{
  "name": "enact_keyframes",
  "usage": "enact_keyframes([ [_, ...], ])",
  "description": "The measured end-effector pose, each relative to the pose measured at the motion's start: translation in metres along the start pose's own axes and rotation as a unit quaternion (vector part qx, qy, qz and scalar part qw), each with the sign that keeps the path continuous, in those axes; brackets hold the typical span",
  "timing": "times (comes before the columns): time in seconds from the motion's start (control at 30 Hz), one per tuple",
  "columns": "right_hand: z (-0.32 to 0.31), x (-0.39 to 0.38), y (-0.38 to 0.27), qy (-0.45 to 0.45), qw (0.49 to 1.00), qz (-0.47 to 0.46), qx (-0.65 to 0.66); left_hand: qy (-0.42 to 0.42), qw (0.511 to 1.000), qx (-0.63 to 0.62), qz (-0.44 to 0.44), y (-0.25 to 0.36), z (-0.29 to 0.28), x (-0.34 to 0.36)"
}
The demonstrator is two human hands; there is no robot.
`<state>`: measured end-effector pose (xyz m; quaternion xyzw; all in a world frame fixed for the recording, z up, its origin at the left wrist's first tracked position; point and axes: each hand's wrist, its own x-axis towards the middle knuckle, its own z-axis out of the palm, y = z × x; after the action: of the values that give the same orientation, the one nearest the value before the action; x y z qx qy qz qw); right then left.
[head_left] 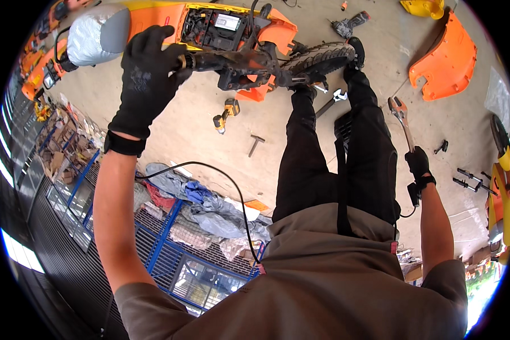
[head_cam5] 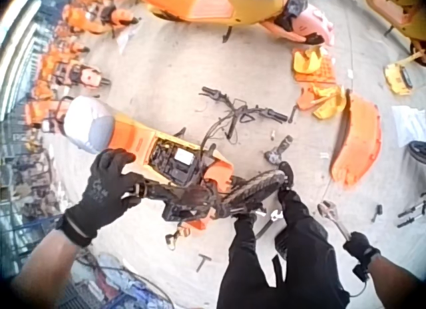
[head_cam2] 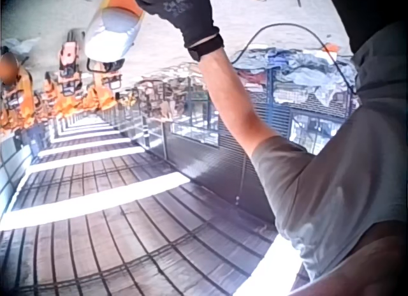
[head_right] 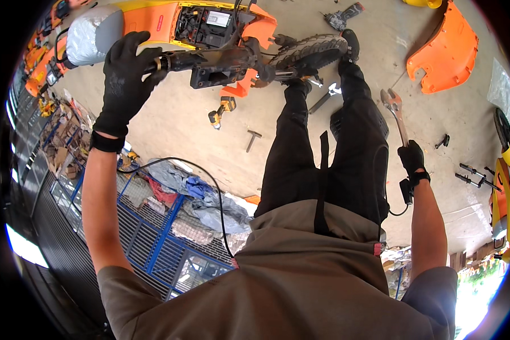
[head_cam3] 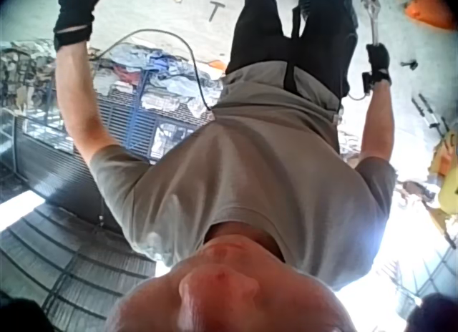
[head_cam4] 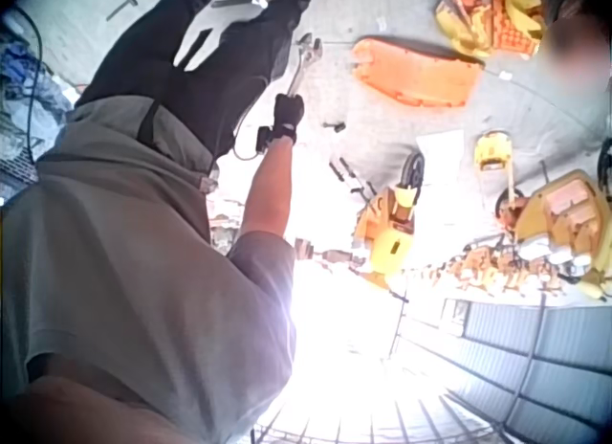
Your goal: The person uses an adjustable wrench to loosen and remove parts from the steering column and front wheel assembly of a scooter, then handles and shows the removed metal components.
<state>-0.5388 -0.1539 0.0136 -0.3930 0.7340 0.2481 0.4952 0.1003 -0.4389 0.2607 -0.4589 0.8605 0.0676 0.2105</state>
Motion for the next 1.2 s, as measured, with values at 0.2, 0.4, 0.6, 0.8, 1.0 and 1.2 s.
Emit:
enact_keyframes([
  [0.2, 0.001, 0.0, 0.002, 0.003, 1.0, 0.002, 0.007, 0.058, 0.998, 0.002, -0.038, 0.001, 0.004, 0.003],
  [0.4, -0.003, -0.005, -0.006, -0.009, 1.0, 0.004, 0.009, 0.002, 1.0, -0.006, 0.024, 0.003, -0.002, 0.001],
  [0.6, -0.001, -0.004, -0.003, -0.005, 1.0, -0.001, 0.009, 0.035, 0.996, 0.047, -0.065, -0.005, 0.012, 0.003],
  [0.8, -0.001, 0.0, 0.0, -0.003, 1.0, -0.01, 0.011, -0.019, 0.999, -0.027, -0.007, 0.001, 0.001, -0.005],
  [1.0, -0.004, -0.002, -0.007, -0.002, 1.0, 0.001, 0.013, -0.036, 0.993, -0.053, -0.101, -0.01, 0.011, -0.004],
  [1.2, -0.004, 0.001, -0.005, -0.011, 1.0, 0.011, 0.014, 0.005, 0.999, -0.028, -0.035, 0.002, 0.0, 0.003],
])
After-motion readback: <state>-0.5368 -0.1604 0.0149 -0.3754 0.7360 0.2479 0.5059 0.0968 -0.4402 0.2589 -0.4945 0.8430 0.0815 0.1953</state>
